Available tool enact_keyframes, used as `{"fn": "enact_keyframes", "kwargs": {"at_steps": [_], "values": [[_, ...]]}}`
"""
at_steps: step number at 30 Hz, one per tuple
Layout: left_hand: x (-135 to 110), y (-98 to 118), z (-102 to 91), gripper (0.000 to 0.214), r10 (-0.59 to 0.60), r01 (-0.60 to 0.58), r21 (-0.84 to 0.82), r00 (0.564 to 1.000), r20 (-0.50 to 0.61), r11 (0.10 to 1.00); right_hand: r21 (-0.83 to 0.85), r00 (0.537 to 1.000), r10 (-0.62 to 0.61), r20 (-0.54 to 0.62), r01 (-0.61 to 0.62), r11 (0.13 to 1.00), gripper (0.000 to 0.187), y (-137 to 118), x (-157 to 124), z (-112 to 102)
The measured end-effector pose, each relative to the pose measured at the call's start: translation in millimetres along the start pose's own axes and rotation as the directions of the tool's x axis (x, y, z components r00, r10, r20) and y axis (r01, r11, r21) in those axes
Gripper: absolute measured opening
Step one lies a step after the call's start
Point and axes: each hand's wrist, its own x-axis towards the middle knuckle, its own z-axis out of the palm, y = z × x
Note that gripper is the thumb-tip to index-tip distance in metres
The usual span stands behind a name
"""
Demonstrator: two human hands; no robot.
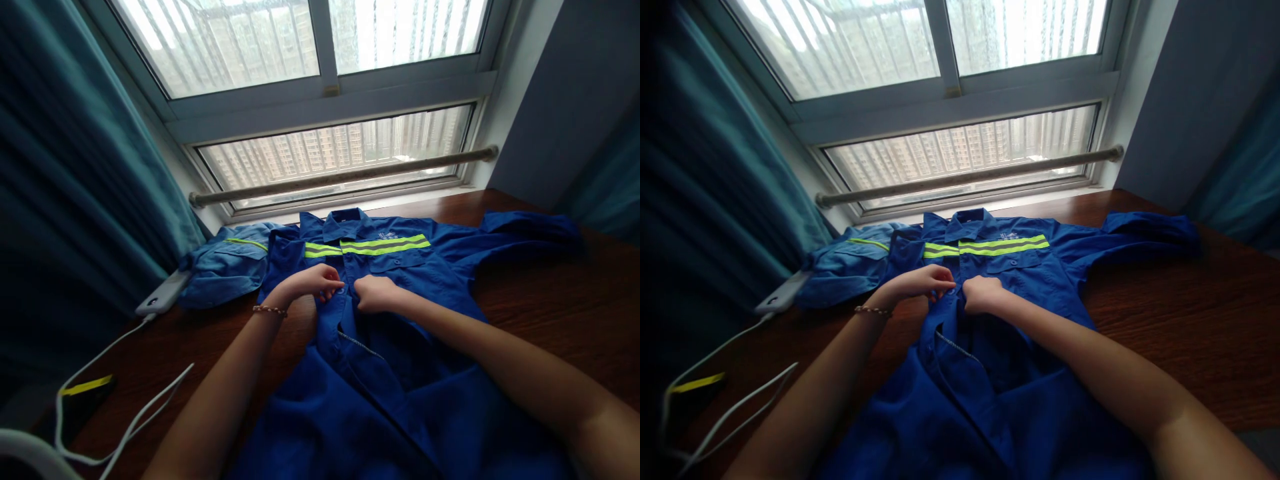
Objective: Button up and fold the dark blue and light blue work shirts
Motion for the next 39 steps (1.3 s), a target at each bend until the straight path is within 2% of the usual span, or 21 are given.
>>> {"fn": "enact_keyframes", "kwargs": {"at_steps": [2,4,6,9,11,14,16,19,21,24,28,30,33,35,37,39], "values": [[-7.5,-3.1,10.1,0.031,0.033,-0.034,-0.017,0.999,-0.031,0.999,0.109,0.987,0.074,-0.146,-0.058,0.992,0.014,7.9,4.0,12.3],[-9.4,-8.3,21.8,0.030,0.104,-0.110,-0.038,0.987,-0.125,0.993,0.286,0.950,0.129,-0.284,-0.045,0.957,0.002,21.5,13.6,25.9],[-5.5,-14.4,33.1,0.026,0.215,-0.228,-0.035,0.952,-0.217,0.973,0.477,0.912,0.189,-0.365,0.009,0.879,0.017,37.8,27.8,36.3],[10.6,-21.9,45.1,0.021,0.378,-0.374,0.080,0.861,-0.341,0.924,0.640,0.871,0.278,-0.405,0.053,0.766,0.028,60.8,53.1,40.6],[27.1,-24.4,47.9,0.019,0.434,-0.389,0.194,0.782,-0.448,0.901,0.677,0.858,0.302,-0.415,0.069,0.733,0.028,71.9,69.7,36.8],[54.8,-24.4,45.0,0.018,0.438,-0.326,0.292,0.655,-0.616,0.899,0.740,0.854,0.310,-0.417,0.121,0.662,0.017,80.9,90.1,27.5],[69.7,-23.2,41.5,0.019,0.409,-0.312,0.270,0.589,-0.697,0.911,0.776,0.859,0.297,-0.418,0.167,0.608,0.009,83.3,97.7,23.0],[79.2,-23.5,39.8,0.020,0.348,-0.352,0.172,0.533,-0.771,0.920,0.810,0.866,0.254,-0.432,0.248,0.532,0.026,85.8,97.2,22.8],[77.1,-25.7,41.5,0.018,0.341,-0.371,0.152,0.524,-0.781,0.916,0.848,0.883,0.199,-0.425,0.311,0.430,0.035,88.2,91.1,25.7],[68.1,-27.3,44.7,0.014,0.360,-0.392,0.157,0.524,-0.772,0.906,0.920,0.920,0.143,-0.364,0.331,0.208,0.038,91.3,81.5,29.0],[56.2,-17.8,45.3,0.012,0.389,-0.444,0.179,0.444,-0.807,0.878,0.955,0.938,0.185,-0.293,0.295,0.016,0.034,90.7,73.5,25.9],[51.4,-10.1,45.4,0.012,0.407,-0.472,0.187,0.422,-0.810,0.862,0.959,0.943,0.205,-0.262,0.279,-0.055,0.031,88.5,69.6,22.2],[47.2,-2.0,47.9,0.010,0.404,-0.503,0.154,0.438,-0.803,0.851,0.958,0.947,0.232,-0.222,0.257,-0.131,0.028,83.9,63.3,17.4],[48.1,-1.4,50.8,0.011,0.396,-0.504,0.133,0.462,-0.793,0.853,0.956,0.950,0.228,-0.214,0.252,-0.152,0.026,80.4,60.0,15.9],[51.5,-4.3,53.3,0.014,0.382,-0.501,0.099,0.503,-0.776,0.860,0.957,0.954,0.214,-0.209,0.245,-0.156,0.024,77.2,58.3,15.8],[56.0,-9.0,54.5,0.018,0.353,-0.498,0.035,0.562,-0.748,0.866,0.959,0.959,0.203,-0.200,0.234,-0.160,0.023,75.1,58.2,16.7]]}}
